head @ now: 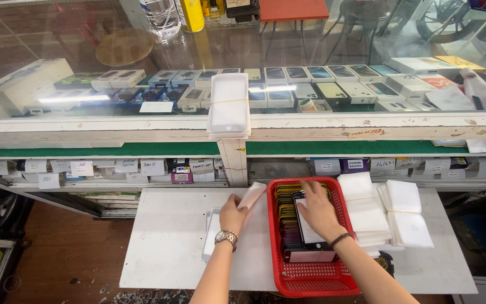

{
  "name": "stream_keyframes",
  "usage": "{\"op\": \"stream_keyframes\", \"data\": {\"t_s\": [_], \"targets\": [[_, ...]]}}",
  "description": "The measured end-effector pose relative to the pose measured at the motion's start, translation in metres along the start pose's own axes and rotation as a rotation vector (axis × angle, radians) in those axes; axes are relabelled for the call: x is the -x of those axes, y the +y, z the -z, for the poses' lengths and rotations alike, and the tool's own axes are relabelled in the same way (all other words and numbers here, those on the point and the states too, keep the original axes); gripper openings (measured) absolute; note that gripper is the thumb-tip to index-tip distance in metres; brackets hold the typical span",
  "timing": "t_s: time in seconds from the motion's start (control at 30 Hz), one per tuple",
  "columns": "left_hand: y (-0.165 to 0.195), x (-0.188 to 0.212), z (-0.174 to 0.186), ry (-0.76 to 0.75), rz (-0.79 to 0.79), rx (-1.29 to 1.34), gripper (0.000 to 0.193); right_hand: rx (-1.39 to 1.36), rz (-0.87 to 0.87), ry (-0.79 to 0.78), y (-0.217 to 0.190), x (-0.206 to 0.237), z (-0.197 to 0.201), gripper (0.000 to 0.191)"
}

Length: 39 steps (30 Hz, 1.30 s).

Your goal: The person repeatedly picks smartphones from a red basket, wraps each one in a white protective sheet, and places the wrapped units into a clear plastic tray. The process is performed one at a time in a consistent sequence.

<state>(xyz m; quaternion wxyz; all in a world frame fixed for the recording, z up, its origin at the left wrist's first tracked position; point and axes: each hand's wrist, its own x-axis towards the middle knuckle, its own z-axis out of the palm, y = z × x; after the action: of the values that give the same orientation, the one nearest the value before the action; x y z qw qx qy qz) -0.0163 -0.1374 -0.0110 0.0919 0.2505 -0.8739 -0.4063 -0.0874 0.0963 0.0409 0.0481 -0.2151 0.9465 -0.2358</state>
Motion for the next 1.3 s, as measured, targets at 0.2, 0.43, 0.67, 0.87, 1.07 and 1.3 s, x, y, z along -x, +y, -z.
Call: {"op": "stream_keyframes", "data": {"t_s": [0.2,0.43,0.67,0.87,1.07,1.3], "targets": [[0.034,-0.007,0.034,-0.057,-0.446,-0.396,0.026,0.117,0.491,0.106,-0.067,-0.018,-0.018,0.062],[0.030,0.018,0.043,0.731,-0.393,-0.103,0.102,-0.797,-0.256,-0.177,-0.054,-0.030,-0.060,0.043],[-0.005,0.003,0.030,-0.007,0.116,0.720,0.048,-0.745,-0.213,-0.145,-0.037,-0.010,-0.068,0.049],[-0.016,0.022,0.014,-0.101,0.255,0.244,0.045,0.000,-0.320,0.077,0.021,0.024,-0.029,0.050],[-0.014,0.037,-0.003,-0.023,0.122,-0.062,0.047,0.071,-0.466,-0.026,0.041,0.039,-0.028,0.089],[-0.005,0.037,0.001,-0.041,0.189,-0.311,0.031,-0.055,-0.498,-0.068,0.054,0.033,-0.029,0.087]]}}
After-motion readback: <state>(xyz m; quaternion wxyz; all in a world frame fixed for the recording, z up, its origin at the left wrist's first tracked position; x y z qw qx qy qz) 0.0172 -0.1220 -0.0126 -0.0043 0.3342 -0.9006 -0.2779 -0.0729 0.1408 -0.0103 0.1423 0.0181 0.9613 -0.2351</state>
